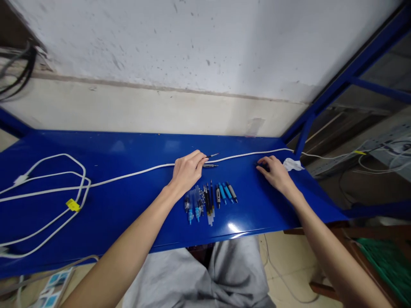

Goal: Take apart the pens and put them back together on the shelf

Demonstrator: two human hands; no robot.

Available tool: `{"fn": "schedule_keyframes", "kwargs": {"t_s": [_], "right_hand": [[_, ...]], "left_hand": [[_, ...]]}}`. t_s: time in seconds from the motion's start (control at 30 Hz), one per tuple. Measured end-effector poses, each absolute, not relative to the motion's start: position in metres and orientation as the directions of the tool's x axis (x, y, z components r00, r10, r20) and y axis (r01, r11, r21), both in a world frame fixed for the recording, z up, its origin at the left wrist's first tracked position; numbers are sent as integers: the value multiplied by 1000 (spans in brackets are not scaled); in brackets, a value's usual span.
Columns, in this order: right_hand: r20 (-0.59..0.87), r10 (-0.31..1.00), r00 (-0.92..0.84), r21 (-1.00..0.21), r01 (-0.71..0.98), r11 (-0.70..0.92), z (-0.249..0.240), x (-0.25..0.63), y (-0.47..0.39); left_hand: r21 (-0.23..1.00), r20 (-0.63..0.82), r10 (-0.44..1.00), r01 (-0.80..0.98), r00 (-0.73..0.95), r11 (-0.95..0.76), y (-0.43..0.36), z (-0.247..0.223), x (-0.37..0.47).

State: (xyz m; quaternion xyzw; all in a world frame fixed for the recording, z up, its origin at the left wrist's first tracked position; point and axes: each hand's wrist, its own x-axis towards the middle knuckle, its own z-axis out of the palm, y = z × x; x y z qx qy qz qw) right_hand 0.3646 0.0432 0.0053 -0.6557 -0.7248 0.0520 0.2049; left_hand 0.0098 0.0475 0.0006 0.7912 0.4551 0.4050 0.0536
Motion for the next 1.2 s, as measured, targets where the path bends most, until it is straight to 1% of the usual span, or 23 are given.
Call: {"fn": "schedule_keyframes", "kwargs": {"t_s": [0.07, 0.2, 0.3, 0.4, 0.57, 0.8, 0.93, 1.07, 1.2], "right_hand": [[178, 980, -87, -359, 922, 147, 4, 352, 28], [62, 976, -207, -493, 844, 210, 13, 293, 1], [58, 966, -252, -497, 832, 247, 21, 265, -11], [64, 962, -265, -508, 821, 260, 25, 262, -16], [44, 955, -294, -658, 710, 249, 28, 273, -13], [-22, 948, -317, -823, 545, 163, 26, 271, -12], [0, 955, -295, -844, 512, 158, 22, 270, -16], [38, 963, -267, -806, 562, 187, 19, 276, -9], [65, 966, -252, -782, 588, 206, 21, 280, 15]], "left_hand": [[449, 589, 760, 670, 276, -591, 47, 0, 11], [450, 585, 763, 673, 274, -586, 48, 0, 10], [450, 584, 767, 681, 265, -578, 50, 1, 8], [451, 577, 774, 688, 262, -569, 50, 2, 7], [452, 578, 770, 679, 270, -578, 51, 2, 7], [453, 586, 764, 673, 269, -584, 50, 2, 7], [452, 592, 761, 672, 267, -587, 50, 2, 7], [449, 590, 762, 677, 267, -584, 51, 3, 7], [451, 585, 766, 678, 267, -581, 51, 3, 7]]}}
